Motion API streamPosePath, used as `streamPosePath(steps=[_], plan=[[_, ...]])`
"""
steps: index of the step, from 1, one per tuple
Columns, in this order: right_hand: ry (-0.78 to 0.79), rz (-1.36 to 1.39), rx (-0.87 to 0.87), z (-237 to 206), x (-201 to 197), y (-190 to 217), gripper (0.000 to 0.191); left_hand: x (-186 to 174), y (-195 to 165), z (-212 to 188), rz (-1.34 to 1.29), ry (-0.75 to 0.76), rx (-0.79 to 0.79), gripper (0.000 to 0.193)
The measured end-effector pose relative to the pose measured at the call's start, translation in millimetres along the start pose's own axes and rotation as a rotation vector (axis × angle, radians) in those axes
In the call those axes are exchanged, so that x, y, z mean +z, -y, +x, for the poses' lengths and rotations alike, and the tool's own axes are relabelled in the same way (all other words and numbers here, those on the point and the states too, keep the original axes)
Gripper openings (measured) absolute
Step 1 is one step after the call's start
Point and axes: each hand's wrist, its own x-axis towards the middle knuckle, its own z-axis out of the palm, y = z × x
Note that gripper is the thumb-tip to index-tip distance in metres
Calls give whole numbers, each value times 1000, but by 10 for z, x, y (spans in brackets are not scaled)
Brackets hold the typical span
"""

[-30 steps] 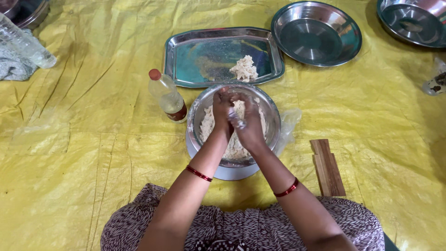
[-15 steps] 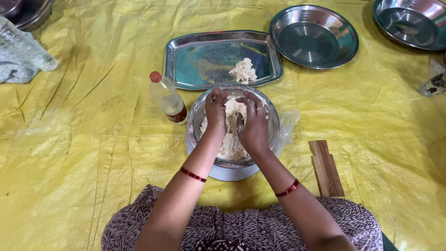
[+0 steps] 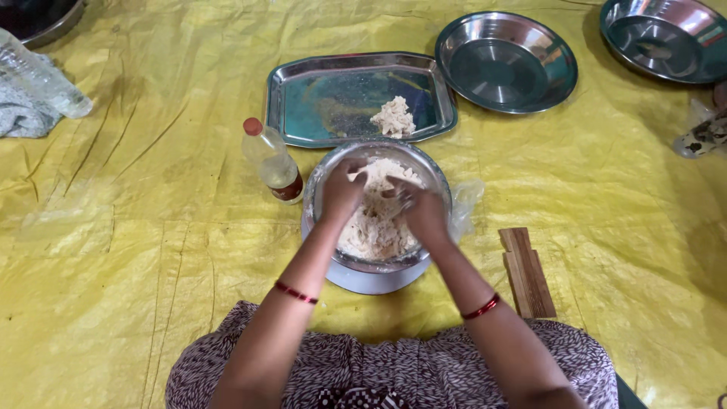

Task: The person kneads dough in a metal bowl, periodically adding oil from a bottle and transferring portions of dough to a nearby tray. The person uses both hands to mix and press the dough until it becomes more cohesive.

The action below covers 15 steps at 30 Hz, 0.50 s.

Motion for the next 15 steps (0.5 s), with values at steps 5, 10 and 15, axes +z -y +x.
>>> streamPosePath(steps=[5,10,15], plan=[[8,14,293,215,-192,-609,41,-489,494,-502,417,-230,141,69],[6,-73,200,291,117,-853,76,-390,870,-506,5,-295,-156,88],[-7,-251,165,811,449,-714,72,-276,963,-365,-494,-276,-61,77]])
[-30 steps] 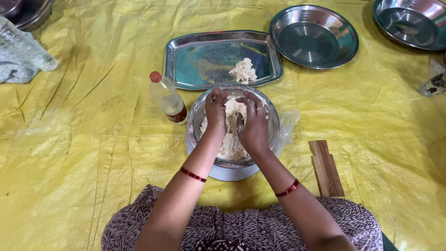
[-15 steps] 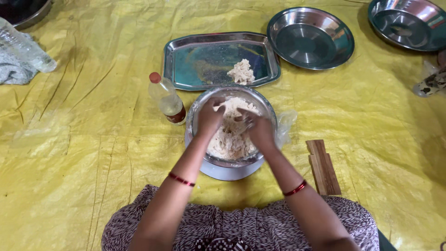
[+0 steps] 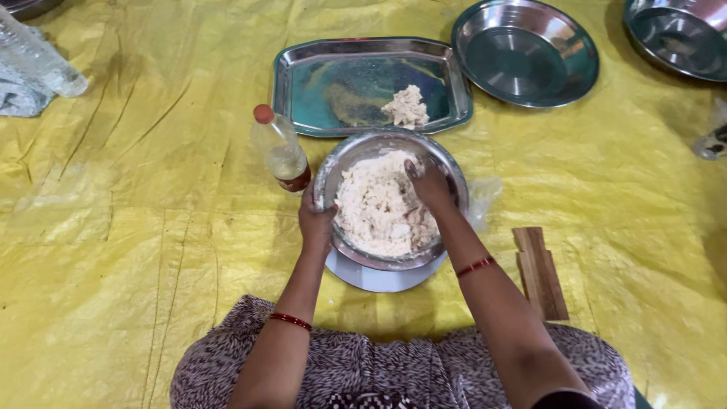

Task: The person kneads dough in a metal bowl, periodically adding oil from a bottle and transferring portions of dough to a nearby tray. The person uses both hands to mix and press the dough until it becomes more cohesive.

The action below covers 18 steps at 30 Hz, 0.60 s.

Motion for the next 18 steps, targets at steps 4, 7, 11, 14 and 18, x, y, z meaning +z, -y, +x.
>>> streamPosePath(steps=[4,7,11,14,18], plan=[[254,3,-55,309,158,476,60,-54,78,3,-298,80,-46,69],[399,71,-271,193,308,917,42,-84,144,-3,-490,113,-151,51],[492,-95,-586,-370,254,1073,37,-85,161,13,-563,69,-336,59],[345,-77,-762,-558,72,949,32,-118,110,16,-710,117,-410,89],[271,60,-526,-345,13,829,29,-168,38,-36,-833,132,-443,106]])
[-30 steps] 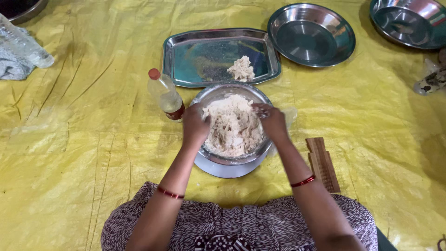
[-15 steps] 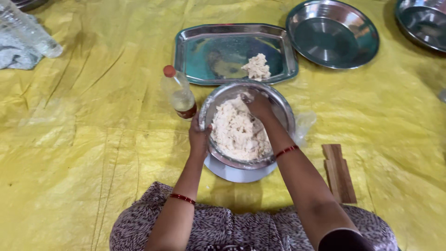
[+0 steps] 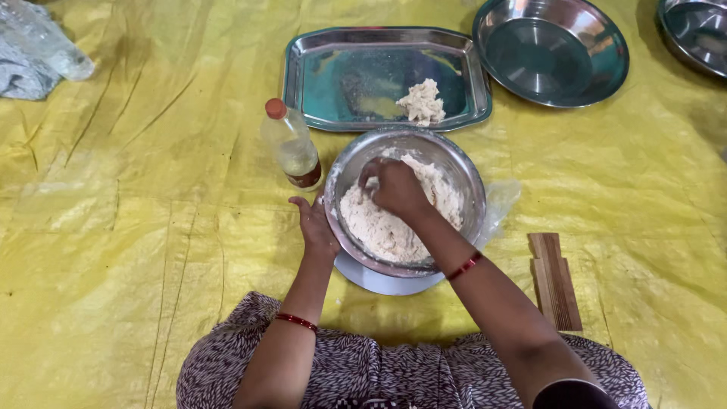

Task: The person kneads dough in a metal bowl, periodically adding oil from a bottle and transferring portions of dough to a nearby tray. The person uses both hands to mix and press the dough until it becomes more cohesive.

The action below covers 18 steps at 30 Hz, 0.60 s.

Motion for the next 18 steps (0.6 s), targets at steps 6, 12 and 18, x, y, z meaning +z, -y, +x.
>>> streamPosePath(steps=[6,12,18], plan=[[-90,-120,-183,364,337,11,37,22,-46,93,-24,-48,-43,107],[322,-174,-324,-243,306,190,27,-11,-49,145,-61,-30,-67,97],[231,-308,-315,-293,-228,-40,15,77,122,205,444,-101,172,50]])
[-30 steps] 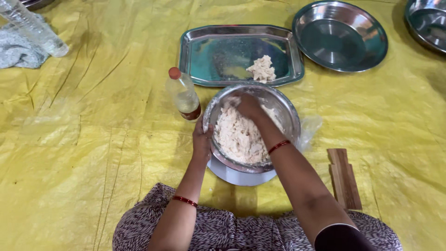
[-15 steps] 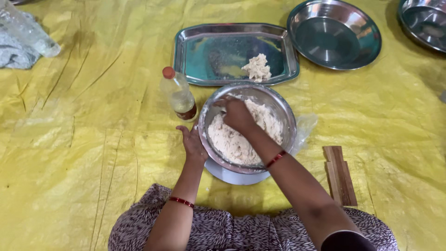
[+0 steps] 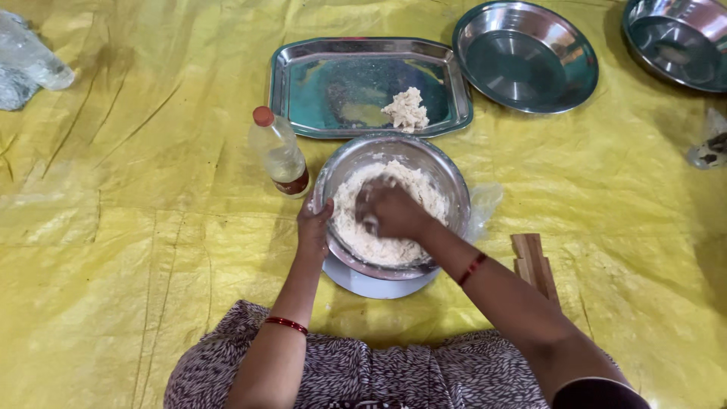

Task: The person kneads dough in a metal bowl, periodically adding oil from a bottle and transferring portions of dough to a nearby tray. The person uses both hands to mix and press the dough until it becomes more cohesive.

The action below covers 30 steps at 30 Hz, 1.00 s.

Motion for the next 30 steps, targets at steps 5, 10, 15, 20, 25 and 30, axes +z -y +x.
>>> streamPosePath(steps=[5,10,15,20,25,30], plan=[[15,142,387,-72,-65,-638,29,5,20,-42,63,-87,116,47],[-128,70,543,-539,258,-517,41,34,50,-64,11,-122,116,47],[-107,22,710,-538,370,442,73,53,78,-45,62,-81,59,48],[30,-75,697,-228,144,329,61,-24,64,-13,113,-20,93,54],[-51,-58,675,94,192,-421,49,-55,63,15,80,-17,66,54],[-125,-130,604,171,377,-682,40,-24,93,15,60,-124,123,47]])
